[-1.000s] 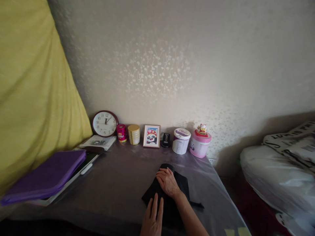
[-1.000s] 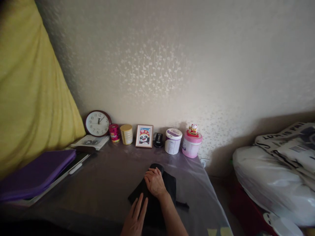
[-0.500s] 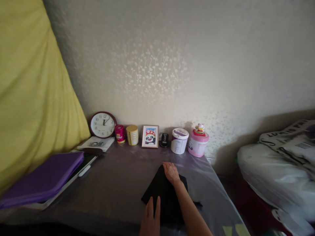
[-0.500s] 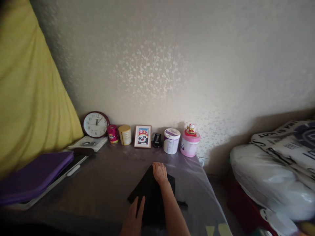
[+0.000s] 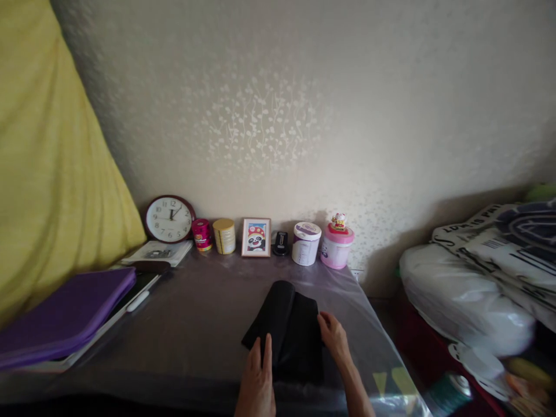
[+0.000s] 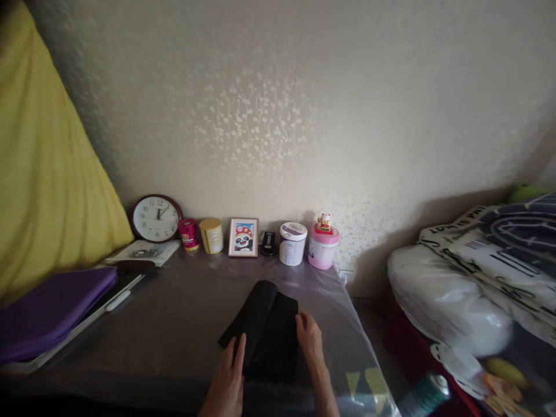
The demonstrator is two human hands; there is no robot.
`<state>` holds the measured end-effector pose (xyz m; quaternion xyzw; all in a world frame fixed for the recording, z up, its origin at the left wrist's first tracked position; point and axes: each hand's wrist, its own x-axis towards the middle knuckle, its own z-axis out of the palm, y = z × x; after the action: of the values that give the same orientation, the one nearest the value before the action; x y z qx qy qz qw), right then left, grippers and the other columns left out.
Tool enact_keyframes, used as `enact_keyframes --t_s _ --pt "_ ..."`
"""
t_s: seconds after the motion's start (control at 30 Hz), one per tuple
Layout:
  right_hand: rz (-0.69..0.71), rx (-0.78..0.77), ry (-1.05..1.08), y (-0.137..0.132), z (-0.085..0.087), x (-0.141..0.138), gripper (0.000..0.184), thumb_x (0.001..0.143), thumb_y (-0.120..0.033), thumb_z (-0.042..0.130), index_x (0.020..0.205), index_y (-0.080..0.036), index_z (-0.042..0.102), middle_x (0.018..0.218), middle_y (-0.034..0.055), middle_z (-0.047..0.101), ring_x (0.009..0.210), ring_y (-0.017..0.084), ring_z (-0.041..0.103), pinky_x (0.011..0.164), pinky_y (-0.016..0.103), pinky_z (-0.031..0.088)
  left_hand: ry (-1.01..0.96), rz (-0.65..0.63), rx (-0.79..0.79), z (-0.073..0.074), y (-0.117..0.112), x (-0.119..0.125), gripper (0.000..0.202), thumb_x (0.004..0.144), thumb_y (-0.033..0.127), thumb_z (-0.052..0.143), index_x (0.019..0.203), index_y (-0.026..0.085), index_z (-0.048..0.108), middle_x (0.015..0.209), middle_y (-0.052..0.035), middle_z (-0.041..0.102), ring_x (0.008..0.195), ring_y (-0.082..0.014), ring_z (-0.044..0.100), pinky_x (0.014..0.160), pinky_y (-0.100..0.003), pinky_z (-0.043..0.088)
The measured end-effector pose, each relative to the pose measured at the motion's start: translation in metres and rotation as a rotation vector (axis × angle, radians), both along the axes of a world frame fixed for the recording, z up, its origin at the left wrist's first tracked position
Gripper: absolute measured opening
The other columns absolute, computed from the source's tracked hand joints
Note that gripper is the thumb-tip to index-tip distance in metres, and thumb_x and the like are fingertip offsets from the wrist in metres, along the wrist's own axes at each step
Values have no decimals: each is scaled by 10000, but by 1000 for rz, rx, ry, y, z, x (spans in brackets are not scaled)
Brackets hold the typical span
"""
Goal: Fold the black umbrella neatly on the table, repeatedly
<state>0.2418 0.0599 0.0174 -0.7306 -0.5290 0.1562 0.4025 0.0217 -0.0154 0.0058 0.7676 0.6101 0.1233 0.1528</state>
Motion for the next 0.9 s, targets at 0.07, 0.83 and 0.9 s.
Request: enact_keyframes --t_s 0.07,0.83,0.9 --pt "16 36 124 -13 -3 -4 358 737 -436 464 880 -171 658 831 71 698 790 230 648 709 325 486 6 7 -19 6 -1 1 836 631 -42 308 1397 125 18 1465 -145 175 1341 -218 181 1061 -376 255" --pt "275 103 452 6 46 -118 398 645 -299 609 1015 -152 609 882 65 677 860 224 616 761 312 486 120 20 -107 5 7 6 662 697 25 345 1344 -24 210 1441 -226 176 1338 -261 172 1079 -365 215" --pt "276 76 373 10 43 -127 385 644 -267 606 1012 -154 616 860 62 677 839 221 619 747 304 485 102 24 -111 2 10 5 604 713 47 343 1312 -15 306 1436 -214 202 1335 -263 178 1078 -376 219"
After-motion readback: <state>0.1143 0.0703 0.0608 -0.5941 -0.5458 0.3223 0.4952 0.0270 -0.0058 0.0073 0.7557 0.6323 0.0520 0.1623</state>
